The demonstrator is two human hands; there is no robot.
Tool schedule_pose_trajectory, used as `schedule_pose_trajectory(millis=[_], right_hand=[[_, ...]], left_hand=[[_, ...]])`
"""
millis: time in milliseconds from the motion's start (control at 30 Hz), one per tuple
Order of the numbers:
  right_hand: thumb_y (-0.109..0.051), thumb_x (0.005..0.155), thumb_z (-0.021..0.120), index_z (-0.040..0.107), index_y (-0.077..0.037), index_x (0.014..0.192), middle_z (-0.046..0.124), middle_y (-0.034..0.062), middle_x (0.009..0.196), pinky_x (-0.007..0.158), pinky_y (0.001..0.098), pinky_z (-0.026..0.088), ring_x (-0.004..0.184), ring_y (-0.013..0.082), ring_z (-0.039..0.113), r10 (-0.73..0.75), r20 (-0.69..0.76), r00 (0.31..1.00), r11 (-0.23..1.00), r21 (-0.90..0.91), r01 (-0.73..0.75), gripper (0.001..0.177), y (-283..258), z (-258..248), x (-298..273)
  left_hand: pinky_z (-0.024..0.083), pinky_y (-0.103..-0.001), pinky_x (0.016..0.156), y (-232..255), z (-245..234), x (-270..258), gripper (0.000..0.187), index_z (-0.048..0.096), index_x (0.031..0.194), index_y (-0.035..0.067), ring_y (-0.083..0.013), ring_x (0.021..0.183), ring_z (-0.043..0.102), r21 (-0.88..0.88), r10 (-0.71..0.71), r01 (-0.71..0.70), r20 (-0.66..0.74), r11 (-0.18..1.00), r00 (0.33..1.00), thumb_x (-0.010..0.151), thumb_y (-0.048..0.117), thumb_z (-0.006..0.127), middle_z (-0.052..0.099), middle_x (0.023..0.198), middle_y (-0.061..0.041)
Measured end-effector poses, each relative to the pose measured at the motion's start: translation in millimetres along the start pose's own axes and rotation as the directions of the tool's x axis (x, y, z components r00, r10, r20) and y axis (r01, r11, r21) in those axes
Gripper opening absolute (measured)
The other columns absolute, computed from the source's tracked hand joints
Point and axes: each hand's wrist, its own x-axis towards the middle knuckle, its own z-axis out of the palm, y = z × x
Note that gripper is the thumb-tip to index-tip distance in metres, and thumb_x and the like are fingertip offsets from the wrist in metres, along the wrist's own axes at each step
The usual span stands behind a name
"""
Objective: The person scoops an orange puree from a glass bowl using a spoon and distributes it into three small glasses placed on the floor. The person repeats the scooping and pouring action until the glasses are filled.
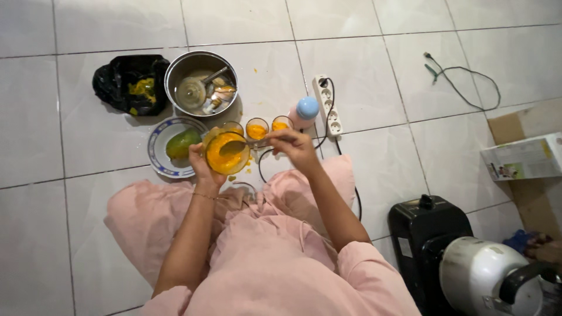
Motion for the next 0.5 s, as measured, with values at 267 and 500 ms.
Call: schedule_pose_trajectory(millis=[267, 500], right_hand=[[-0.002, 0.099, 0.07, 0.075, -0.001, 0.115, 0.077, 0.0055, 0.1, 0.067, 0.0217, 0.055, 0.075, 0.0068, 0.066, -0.176, 0.092, 0.98, 0.928, -0.316, 0.196, 0.018, 9.9, 48.2, 4.7], [-0.004, 0.099, 0.07, 0.075, -0.002, 0.115, 0.076, 0.0042, 0.102, 0.068, 0.0218, 0.056, 0.077, 0.0068, 0.066, -0.097, 0.085, 0.992, 0.947, -0.299, 0.118, 0.017, 19.5, 51.4, 4.3]], left_hand=[[0.051, -0.043, 0.108, 14.7, 5.6, -7.4, 0.064, 0.061, 0.139, 0.0, -0.0302, 0.119, 0.066, 0.061, 0.016, -0.015, -0.019, 0.998, 1.0, 0.087, 0.037, 0.052, 0.068, 0.131, -0.015], [0.051, -0.043, 0.107, 21.1, 7.2, -9.8, 0.066, 0.06, 0.141, 0.003, -0.03, 0.118, 0.066, 0.07, 0.012, -0.011, -0.02, 0.998, 1.0, 0.087, 0.039, 0.052, 0.069, 0.131, -0.014]])
